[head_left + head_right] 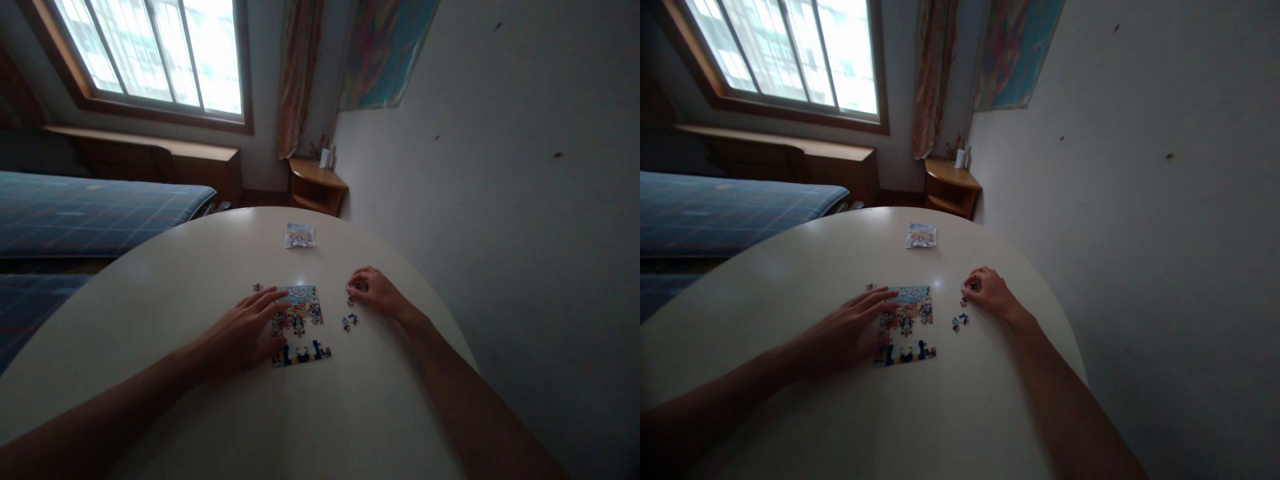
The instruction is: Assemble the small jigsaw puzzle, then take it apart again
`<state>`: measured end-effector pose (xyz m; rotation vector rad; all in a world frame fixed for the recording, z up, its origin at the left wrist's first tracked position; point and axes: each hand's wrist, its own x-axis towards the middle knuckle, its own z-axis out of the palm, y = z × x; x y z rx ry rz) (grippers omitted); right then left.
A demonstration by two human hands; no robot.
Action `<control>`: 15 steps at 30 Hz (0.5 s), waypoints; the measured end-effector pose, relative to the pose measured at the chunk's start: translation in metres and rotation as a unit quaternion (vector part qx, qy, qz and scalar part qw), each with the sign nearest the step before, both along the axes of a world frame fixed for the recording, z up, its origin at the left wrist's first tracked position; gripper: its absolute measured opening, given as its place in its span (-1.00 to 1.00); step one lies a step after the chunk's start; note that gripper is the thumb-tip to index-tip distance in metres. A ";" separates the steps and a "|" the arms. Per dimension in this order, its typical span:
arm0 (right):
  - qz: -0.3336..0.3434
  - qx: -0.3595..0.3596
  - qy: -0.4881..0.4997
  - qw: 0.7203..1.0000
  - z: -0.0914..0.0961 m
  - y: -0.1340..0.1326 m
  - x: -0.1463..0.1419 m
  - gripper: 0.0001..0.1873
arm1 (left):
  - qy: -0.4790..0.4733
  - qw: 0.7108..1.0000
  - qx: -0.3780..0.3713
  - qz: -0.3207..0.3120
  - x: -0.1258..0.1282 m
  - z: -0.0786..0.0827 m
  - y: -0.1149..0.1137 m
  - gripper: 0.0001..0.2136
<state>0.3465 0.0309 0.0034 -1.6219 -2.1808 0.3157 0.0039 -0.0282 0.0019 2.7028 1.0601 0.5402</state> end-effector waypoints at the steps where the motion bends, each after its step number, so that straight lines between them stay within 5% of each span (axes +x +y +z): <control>1: -0.002 0.004 -0.003 1.000 0.001 0.000 -0.001 -0.83 | 0.004 1.000 -0.004 -0.006 0.000 0.000 0.000 -0.50; 8: 0.025 0.017 0.010 0.999 0.006 -0.004 -0.006 -0.90 | 0.011 1.000 -0.013 -0.024 -0.002 -0.002 0.003 -0.48; 15: 0.165 -0.048 0.073 0.982 0.032 -0.033 -0.030 -0.89 | -0.003 0.998 -0.021 -0.066 0.001 0.006 -0.004 -0.46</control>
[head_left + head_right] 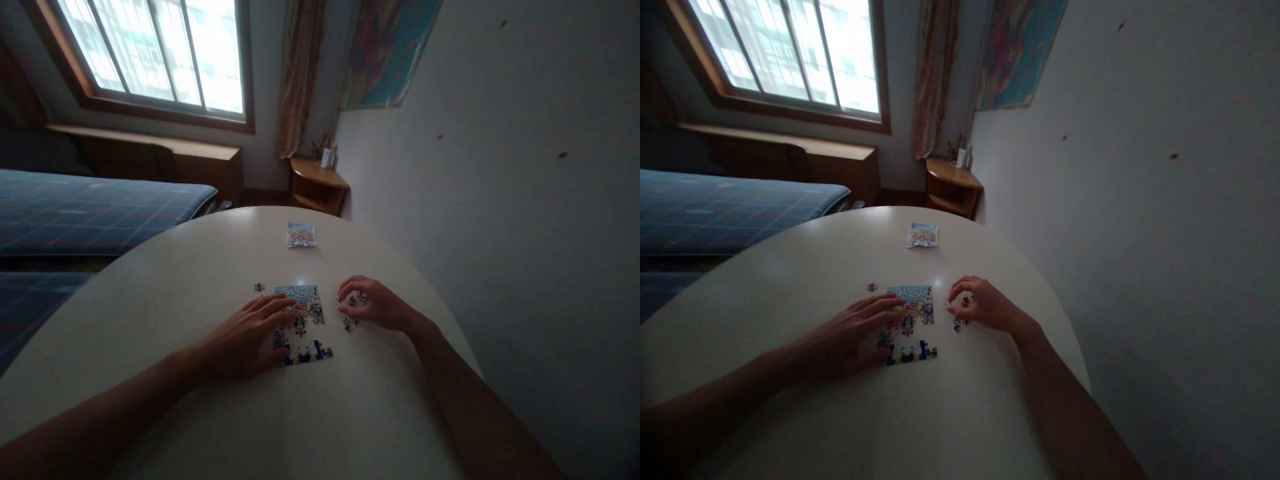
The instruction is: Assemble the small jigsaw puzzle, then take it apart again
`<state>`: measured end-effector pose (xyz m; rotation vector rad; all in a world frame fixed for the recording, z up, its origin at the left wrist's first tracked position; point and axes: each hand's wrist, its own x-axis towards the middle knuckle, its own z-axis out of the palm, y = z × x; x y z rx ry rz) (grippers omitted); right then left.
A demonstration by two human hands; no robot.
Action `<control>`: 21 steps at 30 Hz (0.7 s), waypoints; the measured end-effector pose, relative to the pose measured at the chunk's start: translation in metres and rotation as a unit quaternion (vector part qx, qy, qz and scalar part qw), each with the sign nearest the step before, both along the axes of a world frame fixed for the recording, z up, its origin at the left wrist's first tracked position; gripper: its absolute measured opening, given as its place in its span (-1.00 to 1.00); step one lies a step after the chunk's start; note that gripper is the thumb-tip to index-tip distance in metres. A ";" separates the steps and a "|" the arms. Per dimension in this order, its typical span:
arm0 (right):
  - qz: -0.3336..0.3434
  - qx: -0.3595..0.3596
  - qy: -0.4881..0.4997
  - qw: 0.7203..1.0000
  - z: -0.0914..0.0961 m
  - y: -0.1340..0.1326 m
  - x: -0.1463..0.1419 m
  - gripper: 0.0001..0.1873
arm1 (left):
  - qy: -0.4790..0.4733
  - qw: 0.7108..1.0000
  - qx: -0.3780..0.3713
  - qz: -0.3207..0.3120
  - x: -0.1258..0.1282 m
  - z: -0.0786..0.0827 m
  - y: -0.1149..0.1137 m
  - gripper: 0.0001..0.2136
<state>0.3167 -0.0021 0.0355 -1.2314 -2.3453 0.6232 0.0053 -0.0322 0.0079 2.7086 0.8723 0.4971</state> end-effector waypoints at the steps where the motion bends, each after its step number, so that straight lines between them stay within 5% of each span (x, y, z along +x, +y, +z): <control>1: 0.012 -0.019 -0.008 1.000 0.005 -0.006 -0.005 -0.85 | -0.002 1.000 -0.002 -0.015 0.001 0.002 -0.002 -0.48; 9: 0.070 -0.157 -0.060 0.983 0.018 -0.030 -0.028 -0.84 | 0.044 0.990 -0.002 -0.133 0.013 0.014 -0.016 -0.58; 21: 0.095 -0.097 -0.068 0.988 0.010 -0.028 -0.032 -0.74 | 0.043 0.984 0.003 -0.171 0.019 0.017 -0.021 -0.57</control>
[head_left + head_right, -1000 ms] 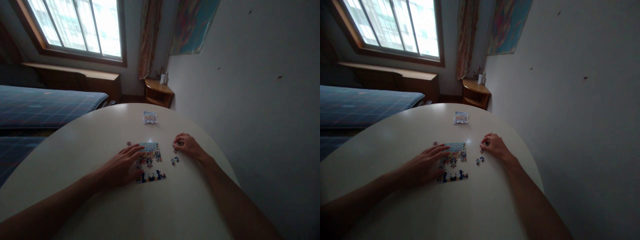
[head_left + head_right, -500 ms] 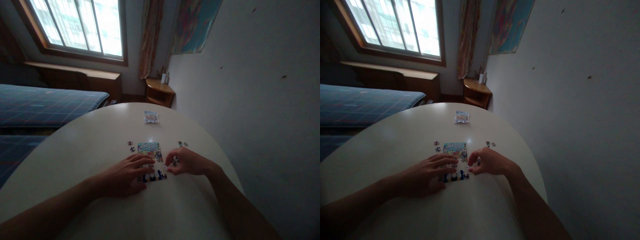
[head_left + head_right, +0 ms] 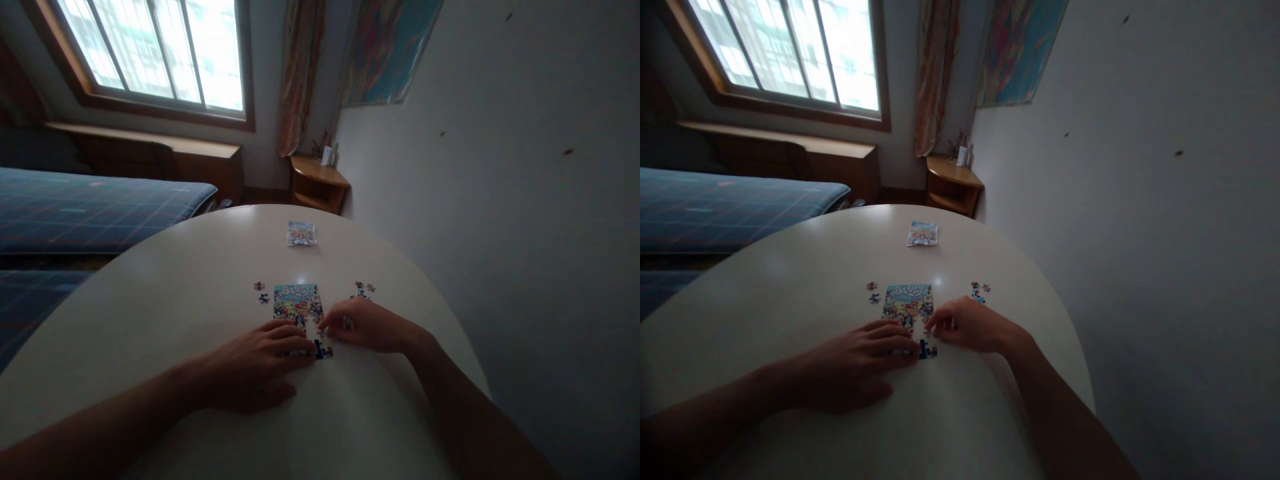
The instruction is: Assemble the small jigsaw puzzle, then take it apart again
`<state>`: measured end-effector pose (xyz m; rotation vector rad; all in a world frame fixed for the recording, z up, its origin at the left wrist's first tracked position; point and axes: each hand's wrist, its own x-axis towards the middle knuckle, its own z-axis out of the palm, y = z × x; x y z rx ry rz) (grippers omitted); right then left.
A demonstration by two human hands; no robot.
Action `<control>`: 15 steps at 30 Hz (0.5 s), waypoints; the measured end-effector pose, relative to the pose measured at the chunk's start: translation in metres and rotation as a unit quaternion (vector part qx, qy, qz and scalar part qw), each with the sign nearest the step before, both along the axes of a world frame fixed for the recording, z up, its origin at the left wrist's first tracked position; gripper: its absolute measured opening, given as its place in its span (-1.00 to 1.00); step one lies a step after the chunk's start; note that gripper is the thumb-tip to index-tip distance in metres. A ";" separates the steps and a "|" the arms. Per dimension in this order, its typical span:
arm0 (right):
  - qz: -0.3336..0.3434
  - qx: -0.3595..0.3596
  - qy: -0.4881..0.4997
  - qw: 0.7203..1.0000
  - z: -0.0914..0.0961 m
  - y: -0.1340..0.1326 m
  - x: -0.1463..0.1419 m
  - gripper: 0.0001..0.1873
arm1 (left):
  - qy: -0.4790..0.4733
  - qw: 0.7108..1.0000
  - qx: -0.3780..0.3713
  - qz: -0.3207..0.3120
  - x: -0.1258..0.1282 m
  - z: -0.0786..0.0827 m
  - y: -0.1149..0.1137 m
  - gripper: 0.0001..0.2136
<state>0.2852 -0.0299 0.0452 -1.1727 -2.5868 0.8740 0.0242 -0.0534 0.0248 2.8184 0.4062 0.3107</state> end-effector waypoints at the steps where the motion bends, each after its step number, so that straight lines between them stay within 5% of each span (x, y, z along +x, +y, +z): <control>1: 0.005 0.006 0.003 1.000 -0.001 0.000 -0.001 -0.73 | -0.004 1.000 0.000 -0.002 0.000 0.000 0.000 -0.57; 15: 0.009 0.046 0.012 0.999 -0.002 -0.001 -0.009 -0.69 | -0.002 1.000 0.010 -0.007 0.000 -0.002 0.001 -0.56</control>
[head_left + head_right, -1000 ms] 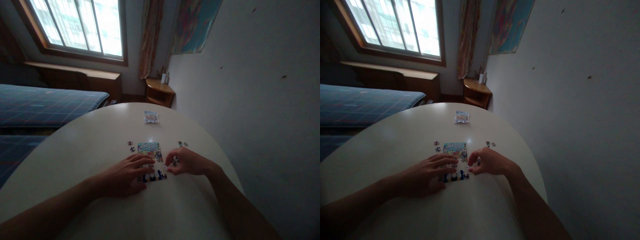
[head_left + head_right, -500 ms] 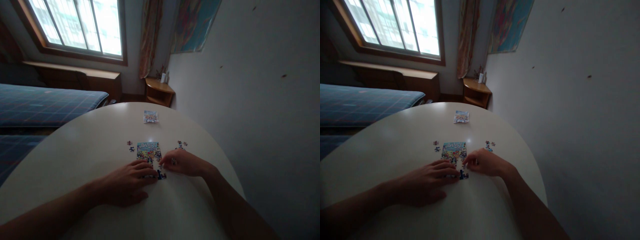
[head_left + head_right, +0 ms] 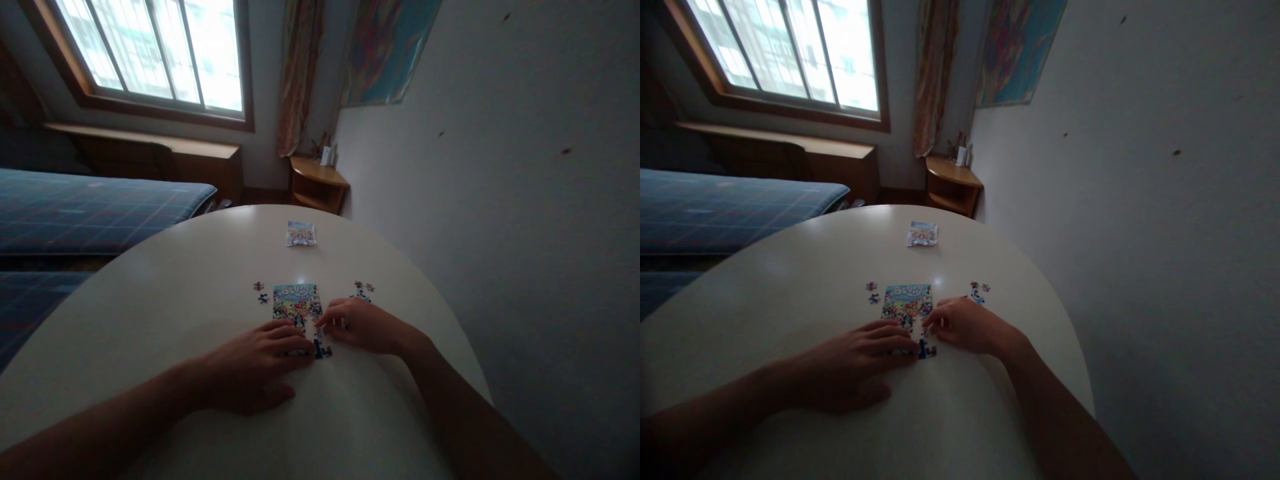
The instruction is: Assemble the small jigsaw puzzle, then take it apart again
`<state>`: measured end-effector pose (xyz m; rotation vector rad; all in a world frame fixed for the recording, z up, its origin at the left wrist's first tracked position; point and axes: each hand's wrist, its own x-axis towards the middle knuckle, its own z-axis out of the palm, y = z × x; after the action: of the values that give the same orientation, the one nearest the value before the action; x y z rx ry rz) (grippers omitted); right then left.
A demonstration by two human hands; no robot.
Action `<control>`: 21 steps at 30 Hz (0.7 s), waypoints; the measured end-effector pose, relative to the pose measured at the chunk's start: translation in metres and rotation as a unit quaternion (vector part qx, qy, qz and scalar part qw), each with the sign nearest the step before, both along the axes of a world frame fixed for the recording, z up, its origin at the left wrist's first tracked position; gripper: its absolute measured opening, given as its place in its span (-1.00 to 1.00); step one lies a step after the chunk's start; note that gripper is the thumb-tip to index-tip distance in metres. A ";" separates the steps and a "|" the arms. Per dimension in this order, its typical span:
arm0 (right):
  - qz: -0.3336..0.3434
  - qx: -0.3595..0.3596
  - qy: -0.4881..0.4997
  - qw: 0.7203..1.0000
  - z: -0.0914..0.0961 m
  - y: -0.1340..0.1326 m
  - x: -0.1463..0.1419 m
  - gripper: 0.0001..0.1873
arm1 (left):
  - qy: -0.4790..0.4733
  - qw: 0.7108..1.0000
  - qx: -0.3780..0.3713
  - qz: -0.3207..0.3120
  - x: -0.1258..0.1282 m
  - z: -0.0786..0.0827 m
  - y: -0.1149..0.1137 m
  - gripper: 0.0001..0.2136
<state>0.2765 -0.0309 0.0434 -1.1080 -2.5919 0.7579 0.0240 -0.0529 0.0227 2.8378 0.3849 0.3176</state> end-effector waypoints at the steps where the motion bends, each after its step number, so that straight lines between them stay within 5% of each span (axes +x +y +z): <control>1: -0.002 0.001 0.001 1.000 0.001 0.000 0.001 -0.70 | -0.001 1.000 0.000 0.000 0.000 0.000 0.000 -0.55; 10: -0.128 0.006 -0.066 0.990 0.015 0.011 0.043 -0.86 | -0.005 1.000 0.004 0.003 -0.001 -0.002 0.000 -0.57; 15: -0.113 -0.020 -0.085 0.990 0.011 0.012 0.047 -0.67 | -0.003 1.000 0.007 0.001 -0.001 -0.003 0.000 -0.55; 21: -0.084 -0.026 -0.078 0.993 0.009 0.012 0.039 -0.76 | 0.001 1.000 0.014 0.002 -0.001 -0.002 0.000 -0.56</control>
<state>0.3152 -0.0190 0.0526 -1.4333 -2.5735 0.7303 0.0228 -0.0530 0.0211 2.8653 0.3911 0.3223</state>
